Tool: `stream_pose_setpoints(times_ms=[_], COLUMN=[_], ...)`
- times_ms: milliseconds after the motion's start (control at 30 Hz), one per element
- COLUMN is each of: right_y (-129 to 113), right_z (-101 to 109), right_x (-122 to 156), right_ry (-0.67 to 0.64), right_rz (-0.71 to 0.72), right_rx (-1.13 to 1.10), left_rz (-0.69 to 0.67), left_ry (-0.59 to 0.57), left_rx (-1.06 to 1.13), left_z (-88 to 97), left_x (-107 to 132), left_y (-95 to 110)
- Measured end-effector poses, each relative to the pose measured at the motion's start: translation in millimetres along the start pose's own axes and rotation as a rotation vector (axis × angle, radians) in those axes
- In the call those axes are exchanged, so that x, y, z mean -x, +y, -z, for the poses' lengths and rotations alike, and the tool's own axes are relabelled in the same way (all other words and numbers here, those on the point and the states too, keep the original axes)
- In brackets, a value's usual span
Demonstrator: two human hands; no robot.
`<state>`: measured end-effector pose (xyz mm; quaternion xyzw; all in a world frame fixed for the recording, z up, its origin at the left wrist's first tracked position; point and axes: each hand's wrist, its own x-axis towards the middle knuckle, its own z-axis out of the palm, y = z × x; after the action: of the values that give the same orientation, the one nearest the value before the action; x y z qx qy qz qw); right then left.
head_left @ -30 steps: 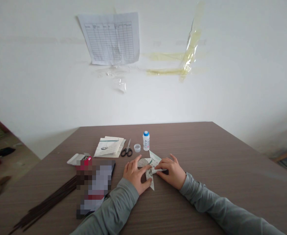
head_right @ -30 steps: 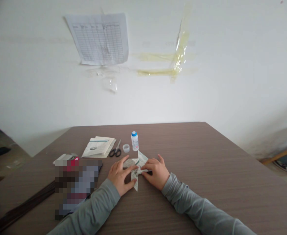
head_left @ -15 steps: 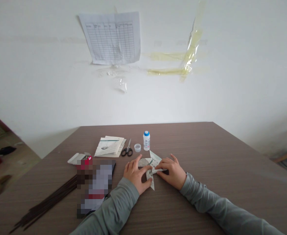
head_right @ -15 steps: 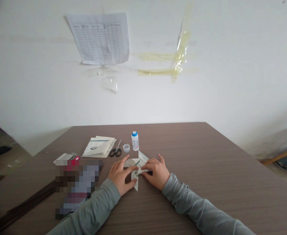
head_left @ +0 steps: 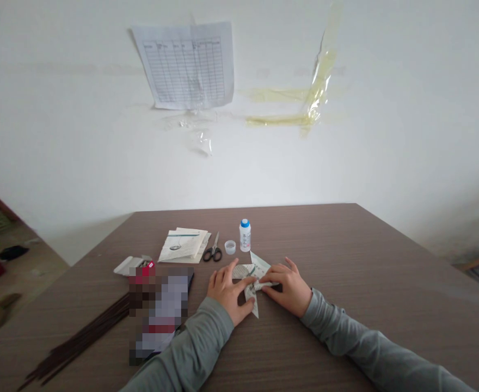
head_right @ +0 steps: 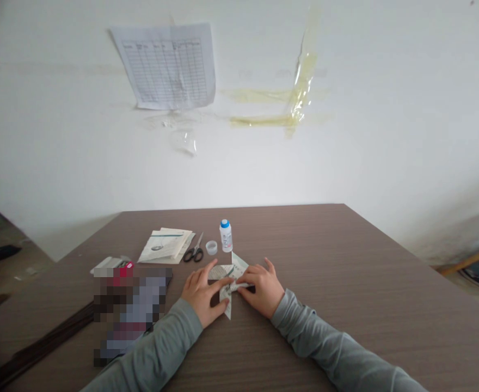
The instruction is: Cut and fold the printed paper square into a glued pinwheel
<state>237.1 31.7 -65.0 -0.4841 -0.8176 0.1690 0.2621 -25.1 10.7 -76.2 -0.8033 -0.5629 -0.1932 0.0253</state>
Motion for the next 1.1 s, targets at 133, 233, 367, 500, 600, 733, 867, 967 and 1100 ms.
stream_pose_setpoints(times_ms=[133,233,367,500,600,733,867,967,1100], right_y=[0.7,1.1,1.4,1.5,2.0,2.6,2.0,1.4,1.2], right_z=[0.2,0.0,-0.5,-0.5,-0.7,-1.1,-0.6,-0.5,-1.3], right_x=[0.3,0.5,0.4,0.2,0.3,0.3,0.1,0.0,-0.2], right_ry=[0.001,0.005,0.0,-0.02,-0.014,0.005,0.01,0.004,0.002], right_rz=[-0.005,-0.005,-0.015,-0.028,-0.024,-0.01,-0.007,-0.013,-0.017], right_rx=[0.007,-0.002,0.0,0.003,-0.001,-0.004,0.0,0.003,-0.002], left_rz=[0.003,0.005,0.008,0.009,-0.003,-0.007,0.0,-0.002,0.004], left_ry=[-0.014,-0.001,0.027,0.057,0.074,0.087,0.082,0.067,0.047], left_rx=[0.01,0.015,0.031,0.057,0.052,0.031,0.024,0.028,0.035], left_z=[0.2,-0.4,-1.1,-1.9,-2.7,-3.0,-2.5,-2.0,-1.2], left_x=[-0.6,-0.3,0.0,0.1,0.4,0.9,0.8,0.4,0.0], left_y=[0.1,-0.4,-1.7,-2.9,-2.4,-0.6,-0.1,-0.7,-1.3])
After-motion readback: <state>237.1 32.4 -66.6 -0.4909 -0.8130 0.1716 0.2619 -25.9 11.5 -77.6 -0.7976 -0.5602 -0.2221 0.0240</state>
